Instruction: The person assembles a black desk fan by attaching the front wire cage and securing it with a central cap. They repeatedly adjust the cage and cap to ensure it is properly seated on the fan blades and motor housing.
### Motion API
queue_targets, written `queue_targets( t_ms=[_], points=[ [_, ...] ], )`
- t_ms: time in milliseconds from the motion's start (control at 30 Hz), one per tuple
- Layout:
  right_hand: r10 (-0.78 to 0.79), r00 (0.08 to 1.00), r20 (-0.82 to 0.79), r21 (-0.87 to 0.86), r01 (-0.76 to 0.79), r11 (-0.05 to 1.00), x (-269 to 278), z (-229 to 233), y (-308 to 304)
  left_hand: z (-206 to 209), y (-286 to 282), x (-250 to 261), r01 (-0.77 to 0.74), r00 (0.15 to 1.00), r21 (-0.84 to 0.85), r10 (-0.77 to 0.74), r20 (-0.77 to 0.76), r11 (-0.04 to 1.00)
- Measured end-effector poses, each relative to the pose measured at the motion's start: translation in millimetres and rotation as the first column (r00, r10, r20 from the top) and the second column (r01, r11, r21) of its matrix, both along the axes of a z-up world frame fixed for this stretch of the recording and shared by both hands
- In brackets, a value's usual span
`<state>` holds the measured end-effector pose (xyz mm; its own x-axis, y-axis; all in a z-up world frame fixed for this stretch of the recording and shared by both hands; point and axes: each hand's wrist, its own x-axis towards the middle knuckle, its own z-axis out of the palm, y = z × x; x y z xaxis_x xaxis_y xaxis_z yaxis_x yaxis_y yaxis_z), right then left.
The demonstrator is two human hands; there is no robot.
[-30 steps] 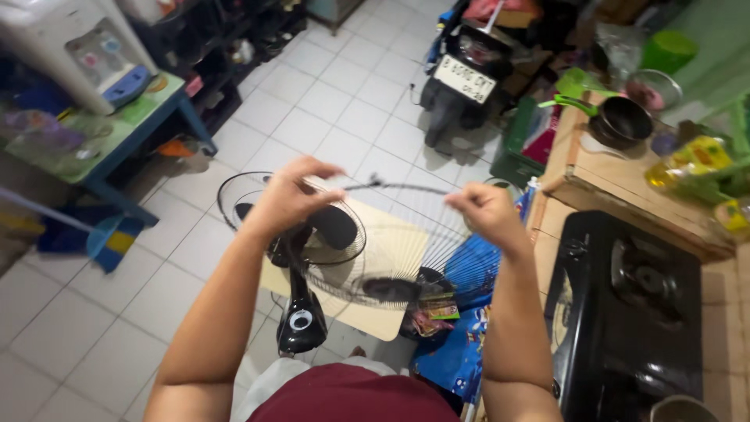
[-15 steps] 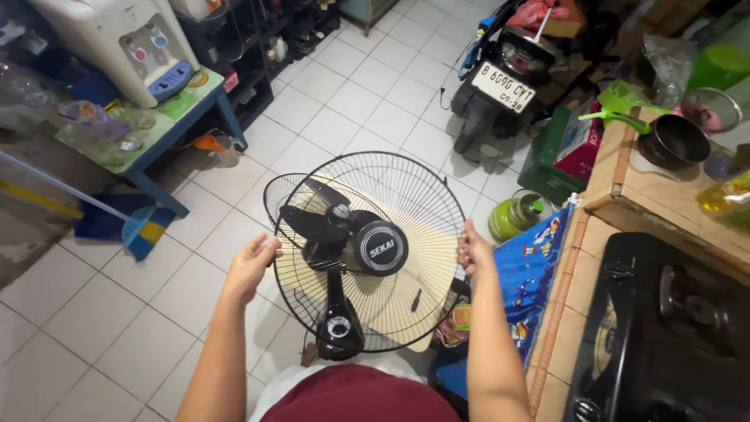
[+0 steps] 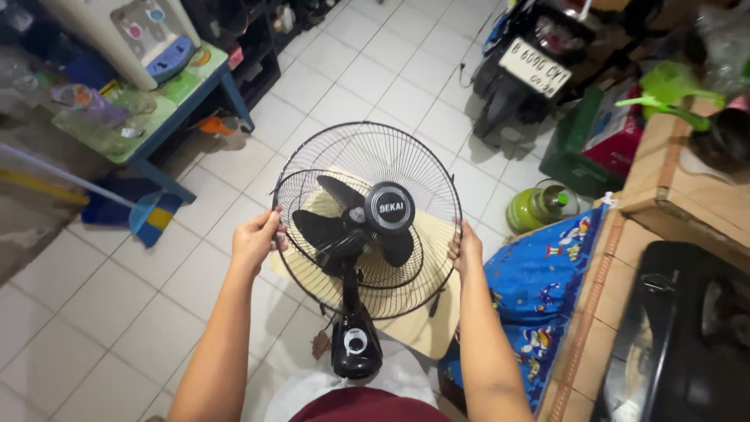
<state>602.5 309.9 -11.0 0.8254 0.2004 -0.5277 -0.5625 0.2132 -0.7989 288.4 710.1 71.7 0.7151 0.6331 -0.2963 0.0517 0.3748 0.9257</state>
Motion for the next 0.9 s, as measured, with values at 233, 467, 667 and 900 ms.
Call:
queue_targets(
  t_ms=[233, 467, 667, 900],
  points=[
    [0.091, 0.99, -0.106, -0.309, -0.12, 0.944, 26.9, -22.9, 59.3, -6.7, 32.2, 57.8, -0.068, 0.957, 0.137, 0.104, -0.271, 0.988],
    [0.183, 0.963, -0.199, -0.373, -0.247, 0.894, 38.3, -37.1, 81.8, -14.7, 40.5, 75.3, -0.07, 0.926, 0.206, 0.14, -0.35, 0.976],
    [0.216, 0.951, -0.222, -0.438, -0.295, 0.849, 39.7, -50.5, 88.1, -24.3, 36.3, 68.2, -0.118, 0.893, 0.179, 0.183, -0.412, 0.977],
    [0.221, 0.95, -0.221, -0.419, -0.297, 0.858, 44.5, -66.4, 92.5, -23.2, 37.4, 72.3, -0.086, 0.858, 0.204, 0.177, -0.482, 0.975]
  ],
)
